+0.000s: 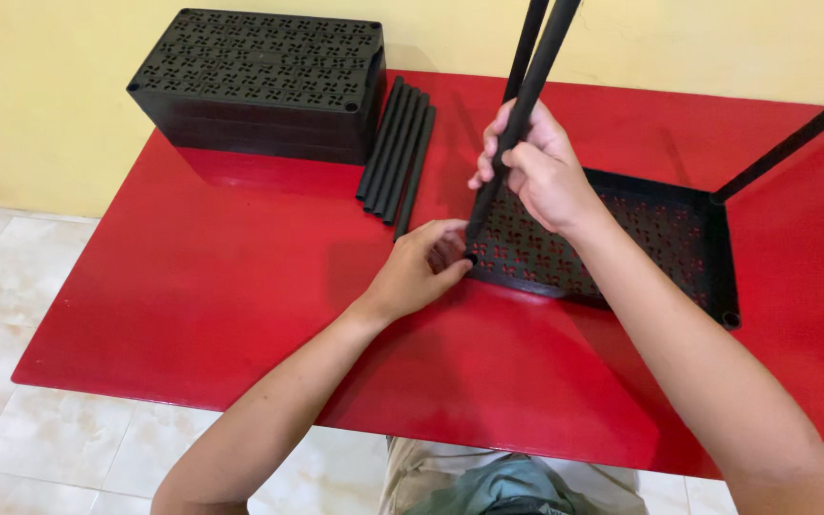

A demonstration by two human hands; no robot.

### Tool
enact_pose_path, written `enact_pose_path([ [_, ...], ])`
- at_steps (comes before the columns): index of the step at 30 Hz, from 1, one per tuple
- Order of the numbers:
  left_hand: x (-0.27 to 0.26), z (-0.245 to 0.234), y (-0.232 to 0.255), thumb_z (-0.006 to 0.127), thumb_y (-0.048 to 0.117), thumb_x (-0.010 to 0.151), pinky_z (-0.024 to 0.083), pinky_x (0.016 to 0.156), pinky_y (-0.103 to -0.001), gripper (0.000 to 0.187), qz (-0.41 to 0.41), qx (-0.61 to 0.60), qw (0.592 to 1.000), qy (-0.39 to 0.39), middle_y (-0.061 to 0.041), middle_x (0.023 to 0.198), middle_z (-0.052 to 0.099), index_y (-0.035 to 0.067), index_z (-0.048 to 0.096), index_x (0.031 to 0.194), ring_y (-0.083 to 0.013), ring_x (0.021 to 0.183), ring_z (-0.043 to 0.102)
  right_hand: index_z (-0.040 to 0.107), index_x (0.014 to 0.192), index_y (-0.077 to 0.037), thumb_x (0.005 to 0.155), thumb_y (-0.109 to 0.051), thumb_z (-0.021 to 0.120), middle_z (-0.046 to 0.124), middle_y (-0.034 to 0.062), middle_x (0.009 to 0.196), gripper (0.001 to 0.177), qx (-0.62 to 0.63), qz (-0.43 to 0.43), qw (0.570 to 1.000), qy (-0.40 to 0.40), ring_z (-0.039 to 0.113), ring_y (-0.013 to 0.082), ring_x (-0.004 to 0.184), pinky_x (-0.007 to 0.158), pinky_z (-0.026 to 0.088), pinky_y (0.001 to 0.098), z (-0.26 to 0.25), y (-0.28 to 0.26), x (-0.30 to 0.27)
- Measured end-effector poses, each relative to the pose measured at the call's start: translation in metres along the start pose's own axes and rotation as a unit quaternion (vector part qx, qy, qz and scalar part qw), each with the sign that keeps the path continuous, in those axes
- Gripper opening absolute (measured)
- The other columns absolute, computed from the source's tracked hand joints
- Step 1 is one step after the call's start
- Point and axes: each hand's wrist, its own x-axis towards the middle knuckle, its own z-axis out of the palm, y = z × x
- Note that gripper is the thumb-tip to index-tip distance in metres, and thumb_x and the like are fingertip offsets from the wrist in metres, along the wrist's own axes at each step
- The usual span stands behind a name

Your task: The person assembles a two-tier black plastic shelving unit by inserting four vertical support rods into the bottom tray, then placing the top tray onto the rods. The person repeats the process to begin assembling a second unit.

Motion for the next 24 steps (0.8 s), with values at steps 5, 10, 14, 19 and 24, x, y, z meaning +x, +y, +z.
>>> enact_pose_path([
  [5,-0.002,0.0,0.001,0.081,0.003,0.081,0.057,0.066,-0.024,0.049,0.015,-0.009,0.999,-0.048,-0.004,0.096,0.057,0.004,0.063,0.126,-0.0105,0.074,0.062,0.046,0.103,-0.009,0.102,-0.004,0.049,0.045,0.0049,0.085,0.006,0.081,-0.003,0.995,-0.052,0.042,0.0149,0.069,0.066,0.042,0.0328,-0.01,0.015,-0.022],
  [10,-0.001,-0.001,0.0,0.08,0.004,0.085,0.057,0.069,-0.027,0.037,0.017,0.035,0.998,-0.057,-0.005,0.093,0.054,0.004,0.068,0.12,-0.0142,0.077,0.061,0.045,0.092,-0.01,0.109,-0.015,0.054,0.039,0.0023,0.072,0.019,0.054,-0.043,0.992,-0.103,0.034,0.0114,0.059,0.057,0.033,0.0303,-0.007,0.033,-0.026],
  [14,-0.001,0.0,-0.001,0.081,0.005,0.084,0.056,0.068,-0.029,0.033,0.02,0.054,0.997,-0.043,-0.006,0.094,0.057,0.003,0.068,0.114,-0.0167,0.077,0.063,0.044,0.088,-0.008,0.11,-0.016,0.053,0.038,0.0021,0.069,0.025,0.067,-0.038,0.991,-0.108,0.032,0.0111,0.057,0.055,0.03,0.0306,-0.004,0.04,-0.025],
  [19,-0.002,0.0,-0.002,0.08,0.006,0.084,0.055,0.067,-0.031,0.03,0.01,0.05,0.997,-0.05,-0.007,0.091,0.056,0.002,0.068,0.111,-0.0189,0.074,0.062,0.04,0.077,-0.008,0.105,-0.019,0.058,0.035,0.0009,0.061,0.035,0.087,0.018,0.984,-0.156,0.029,0.0106,0.05,0.05,0.023,0.0302,0.0,0.041,-0.019],
  [24,-0.002,-0.001,-0.004,0.08,0.008,0.085,0.054,0.067,-0.033,0.022,0.007,0.041,0.998,-0.056,-0.009,0.092,0.054,0.001,0.06,0.092,-0.0217,0.074,0.061,0.034,0.065,-0.008,0.101,-0.025,0.065,0.031,0.0001,0.055,0.05,0.105,0.046,0.964,-0.238,0.028,0.0118,0.047,0.049,0.022,0.0317,0.003,0.038,-0.014],
])
